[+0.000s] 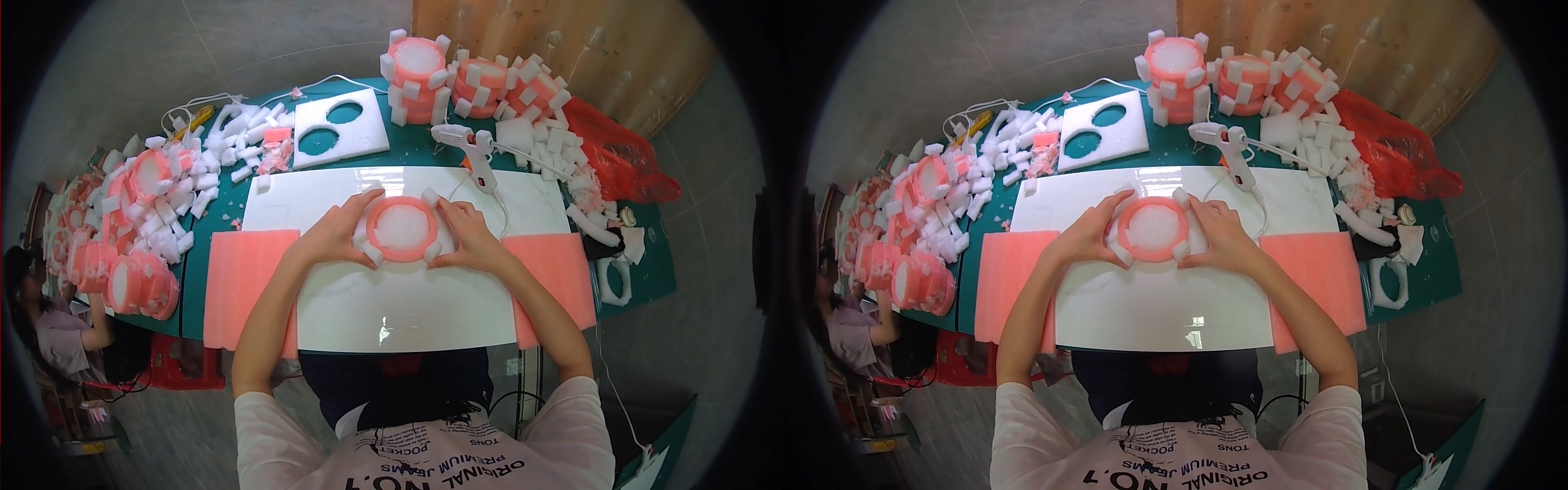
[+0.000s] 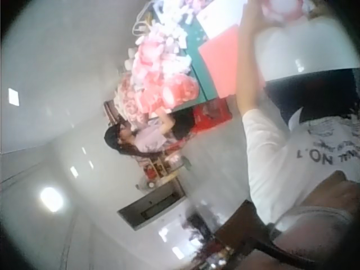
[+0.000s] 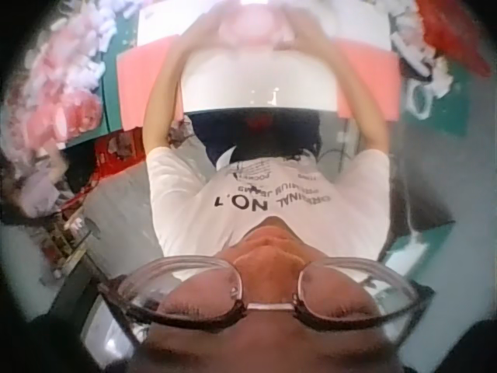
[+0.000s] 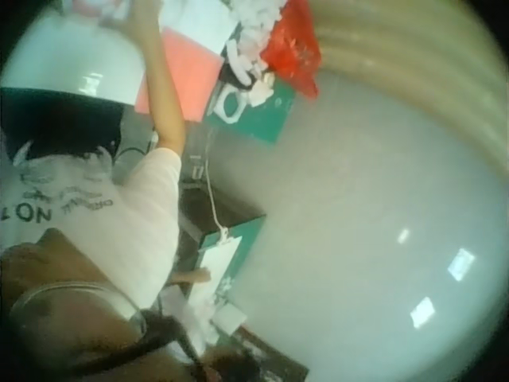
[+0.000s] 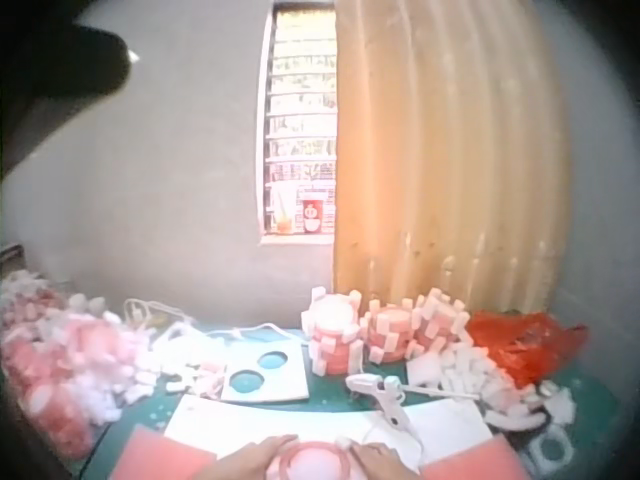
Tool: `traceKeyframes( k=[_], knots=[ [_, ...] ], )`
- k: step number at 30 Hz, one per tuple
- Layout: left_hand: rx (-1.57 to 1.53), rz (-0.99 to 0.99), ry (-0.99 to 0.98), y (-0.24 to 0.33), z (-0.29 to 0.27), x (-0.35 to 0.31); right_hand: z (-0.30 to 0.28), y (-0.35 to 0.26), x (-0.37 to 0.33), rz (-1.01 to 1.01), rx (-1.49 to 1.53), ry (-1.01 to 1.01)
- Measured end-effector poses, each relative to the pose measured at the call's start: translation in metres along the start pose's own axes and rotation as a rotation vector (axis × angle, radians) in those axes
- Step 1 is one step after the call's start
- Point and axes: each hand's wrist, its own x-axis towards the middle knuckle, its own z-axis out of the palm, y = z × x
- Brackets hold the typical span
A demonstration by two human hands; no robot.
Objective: Using a hot glue gun to attach white foam blocks to a pink foam ring to create a cylindrical structure.
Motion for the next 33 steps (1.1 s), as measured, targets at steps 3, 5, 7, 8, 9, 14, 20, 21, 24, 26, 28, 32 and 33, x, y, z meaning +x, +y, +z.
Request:
traceKeyframes(
  k=[3,5,7,8,9,14,20,21,24,26,28,32,33],
  knots=[
    [-0.001,0.012,0.004,-0.0039,0.0007,-0.0001,0.0015,0.0007,0.0001,-0.014,-0.006,0.007],
    [-0.004,0.026,0.005,-0.0046,0.0005,0.0002,0.0014,0.0006,0.0,-0.022,-0.011,0.015],
    [0.002,0.02,0.003,-0.0033,0.0005,0.0003,0.0002,-0.0006,-0.0001,-0.013,-0.016,0.005],
    [0.007,0.012,0.001,-0.0026,0.0002,0.0004,0.0004,-0.0004,0.0001,-0.013,-0.016,0.005],
    [0.007,0.013,0.001,-0.0022,-0.0001,0.0005,0.0006,-0.0001,0.0002,-0.014,-0.022,0.007],
    [-0.017,-0.003,-0.013,-0.0024,-0.0002,0.0012,0.001,0.0011,0.0001,-0.028,-0.024,0.016],
    [0.029,0.035,0.024,-0.0046,0.0015,0.0001,0.0024,0.0015,0.0006,-0.03,-0.027,0.023],
    [0.029,0.036,0.024,-0.0046,0.0018,0.0004,0.0015,0.0008,0.0006,-0.019,-0.032,0.012],
    [0.032,0.031,0.03,-0.0051,0.0022,0.0011,0.001,0.0002,0.0007,-0.01,-0.037,0.004],
    [0.026,0.053,0.03,-0.0061,0.0019,0.0009,0.0014,0.0003,0.0007,-0.013,-0.036,0.006],
    [0.016,0.049,0.026,-0.0057,0.0017,0.0008,0.0014,0.0003,0.0002,-0.023,-0.03,0.013],
    [0.004,0.045,0.012,-0.0043,0.0003,0.0007,0.0021,0.0011,-0.0001,-0.023,-0.034,0.016],
    [0.004,0.045,0.012,-0.0041,0.0,0.0007,0.0019,0.0008,-0.0001,-0.025,-0.035,0.015]
  ],
)
